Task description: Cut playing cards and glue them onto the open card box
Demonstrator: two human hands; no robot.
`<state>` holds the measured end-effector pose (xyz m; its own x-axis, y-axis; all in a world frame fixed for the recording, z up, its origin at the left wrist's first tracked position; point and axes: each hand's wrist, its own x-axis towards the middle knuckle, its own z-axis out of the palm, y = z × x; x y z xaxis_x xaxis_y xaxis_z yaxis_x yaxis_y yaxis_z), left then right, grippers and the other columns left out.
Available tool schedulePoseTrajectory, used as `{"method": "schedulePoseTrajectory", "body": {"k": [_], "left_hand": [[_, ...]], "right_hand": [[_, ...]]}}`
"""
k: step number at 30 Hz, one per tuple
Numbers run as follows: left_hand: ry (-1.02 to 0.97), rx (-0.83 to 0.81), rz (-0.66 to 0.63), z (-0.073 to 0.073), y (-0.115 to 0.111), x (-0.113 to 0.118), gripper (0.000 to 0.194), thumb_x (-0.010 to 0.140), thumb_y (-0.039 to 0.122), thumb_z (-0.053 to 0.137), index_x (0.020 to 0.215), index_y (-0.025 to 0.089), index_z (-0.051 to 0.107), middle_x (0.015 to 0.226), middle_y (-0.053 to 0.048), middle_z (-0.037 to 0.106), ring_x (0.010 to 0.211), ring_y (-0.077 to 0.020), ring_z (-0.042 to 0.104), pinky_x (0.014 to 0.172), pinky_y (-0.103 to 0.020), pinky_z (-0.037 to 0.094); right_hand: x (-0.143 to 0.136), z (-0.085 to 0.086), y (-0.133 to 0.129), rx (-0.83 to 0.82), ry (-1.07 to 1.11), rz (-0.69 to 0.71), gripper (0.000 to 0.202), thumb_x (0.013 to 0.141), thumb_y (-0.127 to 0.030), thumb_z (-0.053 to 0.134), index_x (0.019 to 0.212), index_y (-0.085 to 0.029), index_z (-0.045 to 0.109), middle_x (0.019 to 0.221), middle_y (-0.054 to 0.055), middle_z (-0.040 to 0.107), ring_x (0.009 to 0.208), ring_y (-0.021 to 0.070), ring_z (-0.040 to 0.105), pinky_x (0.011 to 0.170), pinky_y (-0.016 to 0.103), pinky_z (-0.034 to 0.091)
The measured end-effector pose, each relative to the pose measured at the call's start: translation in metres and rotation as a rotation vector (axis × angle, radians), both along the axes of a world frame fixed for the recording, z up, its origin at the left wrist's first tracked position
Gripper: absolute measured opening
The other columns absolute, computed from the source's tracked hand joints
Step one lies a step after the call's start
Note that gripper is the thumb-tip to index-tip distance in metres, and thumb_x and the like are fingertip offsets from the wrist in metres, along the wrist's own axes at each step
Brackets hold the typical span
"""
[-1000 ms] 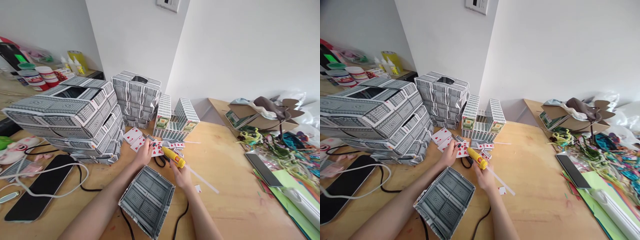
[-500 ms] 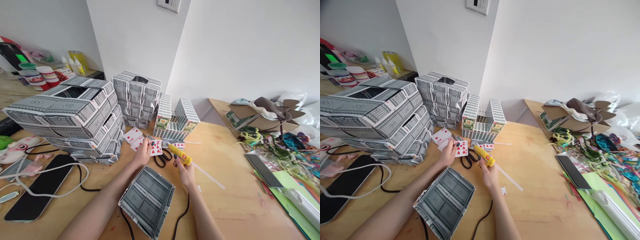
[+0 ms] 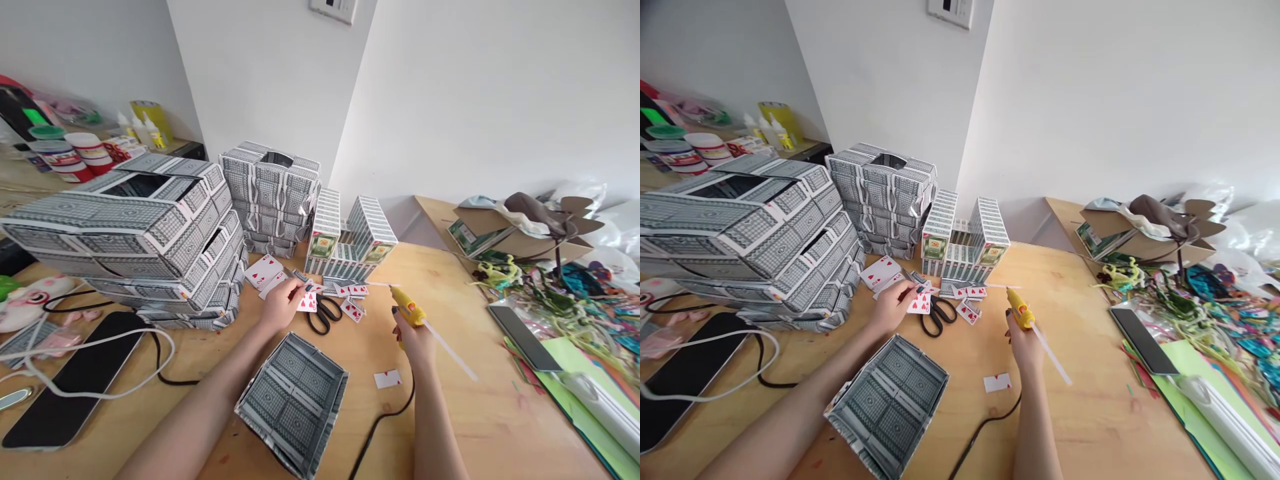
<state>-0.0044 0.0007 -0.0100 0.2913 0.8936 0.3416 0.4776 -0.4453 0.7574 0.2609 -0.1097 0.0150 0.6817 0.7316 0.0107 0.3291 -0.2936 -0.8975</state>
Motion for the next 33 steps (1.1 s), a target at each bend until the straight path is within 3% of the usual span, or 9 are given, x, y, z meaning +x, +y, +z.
{"method": "schedulePoseTrajectory", "body": {"k": [4,8,11,17,26,33], "left_hand": [[-0.015,0.113,0.055,0.002,0.004,-0.001,0.016,0.080,0.024,0.045,0.081,0.018,0.060,0.084,-0.004,0.056,0.083,-0.0162,0.053,0.077,-0.029,0.043],[-0.065,0.185,0.119,0.008,0.001,-0.002,0.028,0.078,0.020,0.047,0.103,0.021,0.058,0.098,-0.006,0.052,0.097,-0.0183,0.049,0.088,-0.034,0.040],[-0.138,0.252,0.087,0.015,-0.006,-0.003,0.024,0.077,0.022,0.049,0.099,0.021,0.059,0.096,-0.006,0.052,0.096,-0.0186,0.050,0.087,-0.035,0.041],[-0.138,0.313,-0.024,0.017,-0.011,0.003,0.015,0.074,0.030,0.057,0.084,0.021,0.063,0.084,-0.005,0.057,0.084,-0.0176,0.053,0.080,-0.035,0.044],[-0.194,0.323,-0.066,0.018,-0.014,0.006,0.017,0.072,0.029,0.059,0.087,0.020,0.063,0.084,-0.005,0.056,0.084,-0.0171,0.052,0.079,-0.033,0.044],[-0.208,0.288,-0.057,0.019,-0.014,0.006,0.013,0.072,0.028,0.058,0.082,0.019,0.062,0.083,-0.005,0.056,0.084,-0.0169,0.053,0.079,-0.032,0.044]], "right_hand": [[-0.011,0.012,-0.005,0.092,0.055,0.233,0.028,0.070,-0.034,0.056,0.091,-0.015,0.063,0.049,-0.003,0.053,0.041,0.0113,0.047,0.040,0.023,0.038],[-0.037,0.016,-0.003,0.220,-0.078,0.477,0.019,0.070,-0.028,0.057,0.086,-0.018,0.062,0.077,0.003,0.063,0.067,0.0168,0.057,0.060,0.028,0.045],[-0.051,0.011,0.001,0.321,-0.162,0.600,0.014,0.071,-0.026,0.055,0.082,-0.019,0.062,0.086,0.006,0.064,0.080,0.0200,0.058,0.072,0.033,0.046],[-0.059,0.004,0.002,0.333,-0.252,0.661,0.023,0.075,-0.027,0.054,0.094,-0.020,0.063,0.094,0.009,0.063,0.085,0.0217,0.059,0.072,0.034,0.047],[-0.058,-0.009,0.004,0.374,-0.509,0.713,0.028,0.078,-0.028,0.052,0.104,-0.023,0.062,0.100,0.010,0.062,0.083,0.0227,0.057,0.070,0.037,0.046],[-0.059,-0.008,0.005,0.376,-0.567,0.752,0.030,0.079,-0.031,0.053,0.107,-0.024,0.061,0.100,0.009,0.062,0.081,0.0221,0.055,0.068,0.036,0.046]]}}
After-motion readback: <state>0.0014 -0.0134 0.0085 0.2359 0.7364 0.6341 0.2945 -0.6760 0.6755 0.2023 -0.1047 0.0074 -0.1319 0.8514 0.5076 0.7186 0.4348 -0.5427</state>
